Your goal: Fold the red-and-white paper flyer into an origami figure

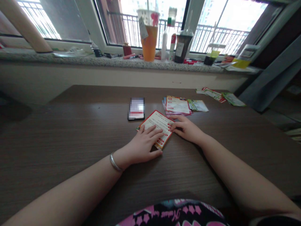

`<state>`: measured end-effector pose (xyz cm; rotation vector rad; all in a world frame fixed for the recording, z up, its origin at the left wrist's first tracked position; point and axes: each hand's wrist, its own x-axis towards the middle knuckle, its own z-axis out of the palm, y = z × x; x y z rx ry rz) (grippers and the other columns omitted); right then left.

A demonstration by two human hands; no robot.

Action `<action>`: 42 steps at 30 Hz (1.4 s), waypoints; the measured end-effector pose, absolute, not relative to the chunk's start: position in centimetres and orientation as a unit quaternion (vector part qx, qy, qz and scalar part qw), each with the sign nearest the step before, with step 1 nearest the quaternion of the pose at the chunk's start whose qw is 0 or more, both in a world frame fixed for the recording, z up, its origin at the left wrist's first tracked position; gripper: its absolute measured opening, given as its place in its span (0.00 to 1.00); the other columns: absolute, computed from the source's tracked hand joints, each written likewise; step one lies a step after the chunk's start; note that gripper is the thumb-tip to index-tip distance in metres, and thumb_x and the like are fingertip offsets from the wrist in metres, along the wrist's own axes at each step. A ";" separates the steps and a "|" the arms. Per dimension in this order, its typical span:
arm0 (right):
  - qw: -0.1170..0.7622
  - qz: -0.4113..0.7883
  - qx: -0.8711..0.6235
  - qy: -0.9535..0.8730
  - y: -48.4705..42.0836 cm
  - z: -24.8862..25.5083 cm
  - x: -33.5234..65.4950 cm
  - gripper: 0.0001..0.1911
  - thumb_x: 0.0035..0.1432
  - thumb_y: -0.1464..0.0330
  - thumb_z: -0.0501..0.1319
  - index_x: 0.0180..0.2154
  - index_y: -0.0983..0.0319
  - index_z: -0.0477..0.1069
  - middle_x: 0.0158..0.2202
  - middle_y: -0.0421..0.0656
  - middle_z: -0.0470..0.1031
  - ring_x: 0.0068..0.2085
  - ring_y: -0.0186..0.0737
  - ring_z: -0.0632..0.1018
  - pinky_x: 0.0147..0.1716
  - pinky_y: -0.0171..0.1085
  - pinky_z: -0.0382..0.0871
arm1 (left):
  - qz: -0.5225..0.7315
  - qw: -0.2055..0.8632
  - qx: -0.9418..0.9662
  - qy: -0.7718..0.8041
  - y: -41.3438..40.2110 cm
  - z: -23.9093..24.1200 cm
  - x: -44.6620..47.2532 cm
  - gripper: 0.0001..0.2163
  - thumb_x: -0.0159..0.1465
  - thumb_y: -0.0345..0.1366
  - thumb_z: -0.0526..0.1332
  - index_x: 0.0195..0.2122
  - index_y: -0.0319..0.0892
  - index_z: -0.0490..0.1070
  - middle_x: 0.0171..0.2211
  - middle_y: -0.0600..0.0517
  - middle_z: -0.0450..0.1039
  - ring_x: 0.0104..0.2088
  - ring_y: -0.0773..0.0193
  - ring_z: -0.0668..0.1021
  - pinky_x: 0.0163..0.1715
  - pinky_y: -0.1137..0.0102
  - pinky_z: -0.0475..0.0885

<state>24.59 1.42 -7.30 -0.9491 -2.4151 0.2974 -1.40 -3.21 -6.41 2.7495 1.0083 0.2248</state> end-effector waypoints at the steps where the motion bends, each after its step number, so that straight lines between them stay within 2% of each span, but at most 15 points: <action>1: 0.252 0.096 -0.349 -0.897 1.4 -7.2 24.6 0.04 0.58 0.71 0.61 0.33 0.58 0.75 0.57 0.45 0.68 0.58 0.45 0.69 0.56 0.50 0.64 | 0.075 0.101 0.932 0.341 -3.2 -6.4 -1.4 0.31 0.63 0.53 0.56 0.64 0.46 0.56 0.65 0.48 0.56 0.66 0.44 0.53 0.63 0.46 0.42; 4: 0.233 0.058 -0.349 -0.906 1.2 -6.9 24.5 0.06 0.57 0.73 0.61 0.34 0.58 0.75 0.54 0.45 0.71 0.56 0.46 0.70 0.55 0.51 0.64 | 0.087 0.096 0.931 0.341 -3.1 -6.3 -1.5 0.30 0.63 0.54 0.56 0.63 0.45 0.57 0.64 0.48 0.58 0.65 0.46 0.56 0.63 0.49 0.44; 7: 0.214 0.037 -0.335 -0.917 0.7 -6.3 24.0 0.07 0.56 0.73 0.60 0.36 0.57 0.75 0.47 0.43 0.76 0.52 0.46 0.73 0.53 0.50 0.64 | 0.102 0.092 0.927 0.348 -3.1 -6.2 -1.4 0.29 0.64 0.54 0.54 0.62 0.44 0.59 0.62 0.46 0.62 0.64 0.48 0.59 0.63 0.52 0.48; 12: 0.172 0.059 -0.314 -0.932 -0.2 -5.8 23.0 0.07 0.57 0.70 0.61 0.38 0.56 0.76 0.41 0.44 0.79 0.45 0.45 0.75 0.47 0.45 0.65 | 0.110 0.095 0.921 0.362 -3.1 -6.1 -1.2 0.27 0.66 0.51 0.54 0.61 0.41 0.60 0.61 0.43 0.64 0.63 0.48 0.62 0.62 0.52 0.51; 18: 0.224 0.063 -0.370 -0.900 -0.6 -6.2 22.2 0.06 0.60 0.68 0.60 0.35 0.58 0.76 0.36 0.44 0.79 0.40 0.44 0.76 0.44 0.43 0.64 | 0.165 0.137 0.911 0.353 -2.9 -5.8 -1.3 0.20 0.67 0.46 0.54 0.56 0.41 0.65 0.56 0.43 0.69 0.59 0.50 0.66 0.62 0.51 0.54; 21: 0.262 0.127 -0.416 -0.861 -0.9 -6.3 21.7 0.05 0.58 0.68 0.60 0.32 0.59 0.75 0.31 0.42 0.78 0.34 0.40 0.76 0.38 0.39 0.65 | 0.204 0.180 0.889 0.369 -2.8 -5.9 -1.2 0.17 0.64 0.44 0.58 0.51 0.41 0.69 0.51 0.44 0.73 0.53 0.53 0.72 0.58 0.54 0.62; 25: 0.318 0.288 -0.451 -0.783 -1.2 -6.7 21.2 0.06 0.57 0.68 0.59 0.35 0.60 0.74 0.30 0.40 0.78 0.31 0.36 0.77 0.33 0.35 0.68 | 0.287 0.273 0.813 0.427 -2.4 -6.5 -1.0 0.13 0.65 0.38 0.56 0.49 0.43 0.70 0.45 0.48 0.76 0.43 0.58 0.77 0.47 0.61 0.72; 30: 0.369 0.363 -0.444 -0.732 -0.9 -7.4 21.1 0.09 0.54 0.67 0.62 0.39 0.60 0.69 0.28 0.38 0.77 0.31 0.35 0.77 0.35 0.36 0.70 | 0.362 0.356 0.727 0.462 -1.8 -6.8 -1.0 0.12 0.63 0.40 0.57 0.44 0.41 0.70 0.39 0.50 0.76 0.38 0.60 0.77 0.41 0.64 0.74; 36: 0.373 0.389 -0.437 -0.720 -0.9 -7.4 21.0 0.14 0.50 0.65 0.65 0.40 0.60 0.69 0.34 0.41 0.77 0.36 0.37 0.78 0.38 0.37 0.71 | 0.408 0.355 0.697 0.471 -1.7 -6.7 -1.0 0.07 0.62 0.40 0.58 0.37 0.41 0.67 0.34 0.52 0.75 0.34 0.63 0.76 0.37 0.67 0.73; 38: 0.368 0.390 -0.431 -0.726 -1.0 -7.3 21.0 0.14 0.50 0.65 0.65 0.41 0.60 0.70 0.32 0.39 0.77 0.35 0.37 0.78 0.38 0.37 0.70 | 0.421 0.359 0.691 0.466 -1.7 -7.0 -1.0 0.09 0.62 0.38 0.59 0.41 0.41 0.64 0.35 0.52 0.74 0.35 0.63 0.77 0.37 0.67 0.73; 42: 0.356 0.366 -0.441 -0.738 -0.9 -7.2 21.1 0.11 0.53 0.67 0.63 0.40 0.60 0.71 0.25 0.36 0.73 0.29 0.34 0.75 0.34 0.35 0.69 | 0.466 0.315 0.700 0.440 -1.9 -7.4 -1.0 0.25 0.61 0.33 0.60 0.58 0.44 0.50 0.47 0.46 0.71 0.38 0.64 0.78 0.40 0.66 0.75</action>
